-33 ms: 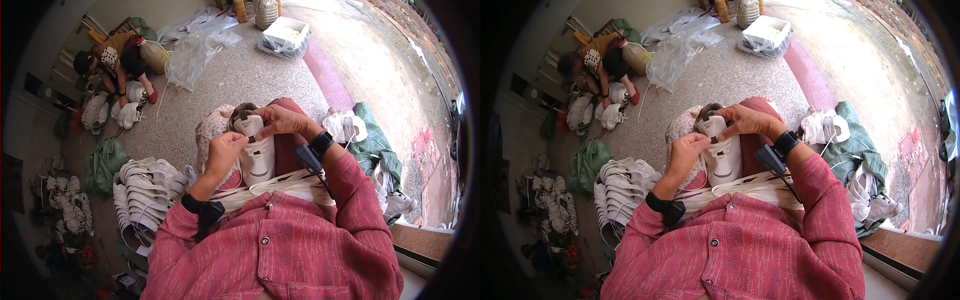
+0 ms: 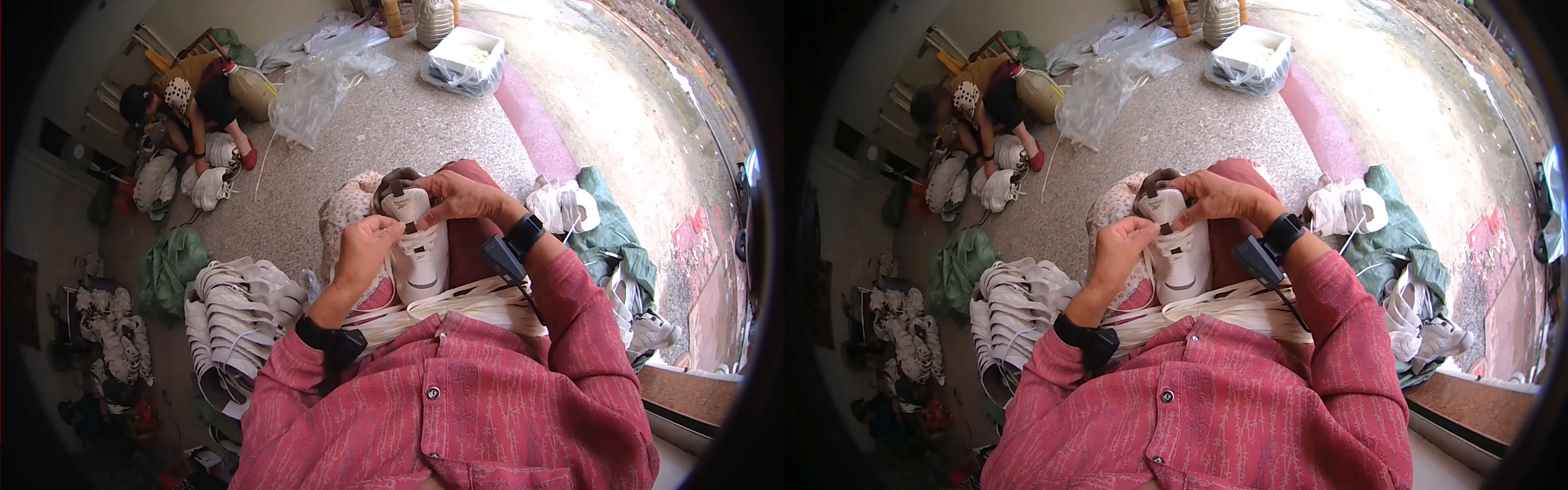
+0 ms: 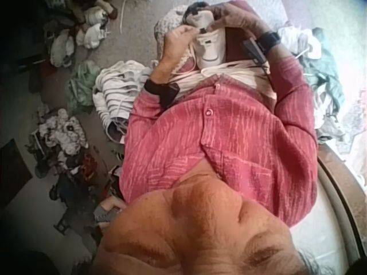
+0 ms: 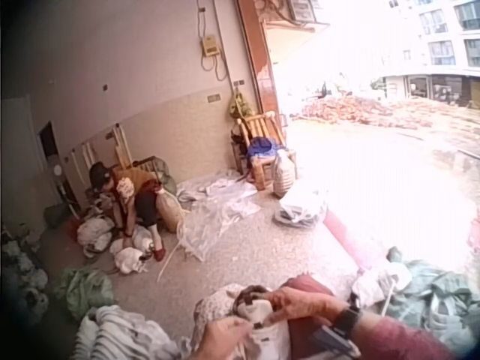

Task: Lacing a white sneaker while sitting in a workshop area.

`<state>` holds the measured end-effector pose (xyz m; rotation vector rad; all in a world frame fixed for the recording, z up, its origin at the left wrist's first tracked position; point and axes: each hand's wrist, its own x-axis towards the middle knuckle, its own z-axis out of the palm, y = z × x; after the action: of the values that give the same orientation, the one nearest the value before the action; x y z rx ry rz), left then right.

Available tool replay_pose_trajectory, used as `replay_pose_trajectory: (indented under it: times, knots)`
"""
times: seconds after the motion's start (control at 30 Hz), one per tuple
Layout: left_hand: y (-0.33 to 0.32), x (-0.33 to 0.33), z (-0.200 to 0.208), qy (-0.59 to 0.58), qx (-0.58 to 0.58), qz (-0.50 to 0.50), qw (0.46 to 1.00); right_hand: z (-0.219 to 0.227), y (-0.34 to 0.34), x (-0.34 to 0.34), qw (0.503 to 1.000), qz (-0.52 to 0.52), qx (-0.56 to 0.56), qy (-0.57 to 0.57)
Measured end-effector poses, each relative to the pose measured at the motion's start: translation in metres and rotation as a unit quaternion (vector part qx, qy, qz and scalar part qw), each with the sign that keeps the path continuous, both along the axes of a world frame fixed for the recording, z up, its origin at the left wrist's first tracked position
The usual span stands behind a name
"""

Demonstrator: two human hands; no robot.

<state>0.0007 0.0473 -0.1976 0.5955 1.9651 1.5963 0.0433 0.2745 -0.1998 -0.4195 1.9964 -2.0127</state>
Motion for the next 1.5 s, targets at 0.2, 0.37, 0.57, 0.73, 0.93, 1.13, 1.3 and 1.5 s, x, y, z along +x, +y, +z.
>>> replay_pose_trajectory:
  times: [0.2, 0.37, 0.57, 0.73, 0.93, 1.13, 1.3, 1.5]
  knots:
    - [-0.002, -0.01, 0.014, 0.03, -0.054, -0.009, 0.998, 0.0, 0.002, -0.003, 0.998, -0.008, 0.067, 0.011]
    - [-0.014, -0.029, 0.006, 0.049, -0.094, -0.023, 0.994, -0.003, -0.002, -0.006, 0.986, -0.047, 0.156, 0.036]
    - [-0.017, -0.039, 0.01, 0.057, -0.16, -0.004, 0.985, -0.008, -0.007, -0.007, 0.971, -0.08, 0.213, 0.076]
    - [-0.028, -0.053, 0.013, 0.55, -0.143, 0.125, 0.813, -0.016, -0.008, -0.004, 0.987, -0.082, 0.114, 0.071]
    - [-0.025, -0.018, 0.046, 0.254, -0.113, 0.055, 0.959, -0.004, -0.002, 0.003, 0.996, -0.071, 0.048, 0.031]
    - [-0.031, -0.018, 0.016, 0.072, -0.1, -0.088, 0.988, -0.009, -0.001, -0.001, 0.998, -0.049, 0.047, -0.003]
    - [-0.03, -0.011, 0.007, 0.125, -0.064, -0.1, 0.985, -0.009, 0.0, -0.001, 0.996, -0.056, 0.067, 0.001]
    - [-0.018, 0.002, 0.02, -0.055, 0.034, -0.038, 0.997, -0.009, 0.0, 0.0, 0.997, -0.055, 0.056, 0.006]
